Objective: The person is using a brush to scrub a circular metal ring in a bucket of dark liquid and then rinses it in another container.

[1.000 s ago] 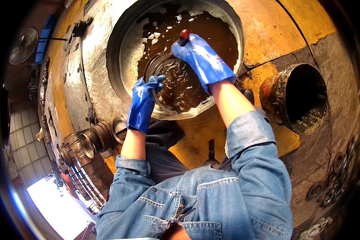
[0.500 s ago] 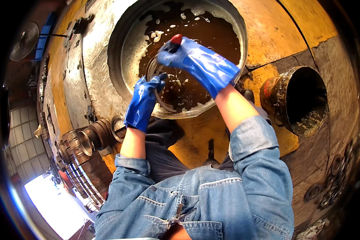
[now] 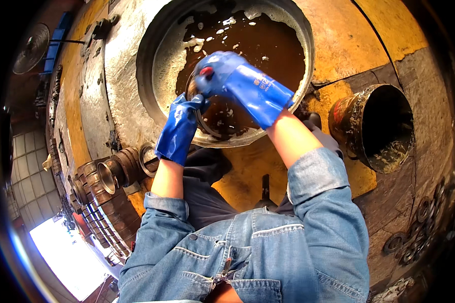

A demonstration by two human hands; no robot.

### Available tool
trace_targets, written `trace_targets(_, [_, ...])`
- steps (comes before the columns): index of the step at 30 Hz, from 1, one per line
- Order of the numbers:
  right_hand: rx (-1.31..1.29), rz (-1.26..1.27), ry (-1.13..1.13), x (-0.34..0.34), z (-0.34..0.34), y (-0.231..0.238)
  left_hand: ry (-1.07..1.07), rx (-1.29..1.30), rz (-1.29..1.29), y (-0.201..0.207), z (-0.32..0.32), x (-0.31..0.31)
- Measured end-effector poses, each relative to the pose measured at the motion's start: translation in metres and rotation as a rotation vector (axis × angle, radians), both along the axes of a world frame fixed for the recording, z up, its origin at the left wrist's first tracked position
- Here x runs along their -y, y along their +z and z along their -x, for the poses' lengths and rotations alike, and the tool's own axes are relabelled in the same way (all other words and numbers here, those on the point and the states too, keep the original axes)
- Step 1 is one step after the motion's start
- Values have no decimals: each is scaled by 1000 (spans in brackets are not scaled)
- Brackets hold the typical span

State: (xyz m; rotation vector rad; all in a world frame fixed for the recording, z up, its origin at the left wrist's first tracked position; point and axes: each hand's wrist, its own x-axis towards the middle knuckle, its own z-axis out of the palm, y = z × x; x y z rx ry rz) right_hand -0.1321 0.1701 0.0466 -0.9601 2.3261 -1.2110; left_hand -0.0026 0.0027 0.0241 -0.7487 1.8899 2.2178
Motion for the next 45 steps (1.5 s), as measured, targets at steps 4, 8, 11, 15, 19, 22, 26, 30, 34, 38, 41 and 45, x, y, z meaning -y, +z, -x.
trace_targets(4, [214,3,-51,-10,18,-5,79,44,-90,0,-2,6])
trace_targets(8, [54,8,137,2,-6,11,16,-92,-166,-12,1,6])
trace_targets(11, [-4,-65,-26,-9,12,-5,15,-3,-48,-2,2,-2])
trace_targets(15, [111,-2,-19,-3,6,-1,3,29,0,-8,-5,12])
trace_targets(19, [175,50,101,6,-15,13,-4,-107,-136,-6,-1,3])
trace_targets(22, [370,92,-92,-9,8,-6,-3,12,-34,1,-4,4])
trace_targets(26, [282,159,-503,-37,22,-80,20,37,-93,1,3,-3])
trace_targets(30, [245,-436,-585,-33,30,-63,30,46,-78,4,3,-1])
trace_targets(34, [204,-623,-506,-26,33,-50,61,80,-48,-1,0,3])
trace_targets(38, [494,160,-257,-29,35,-30,63,61,-69,-8,5,3])
trace_targets(41, [364,117,-28,1,5,15,55,10,22,-11,-1,10])
trace_targets(45, [204,64,-196,-4,17,-17,82,-33,106,-18,0,0])
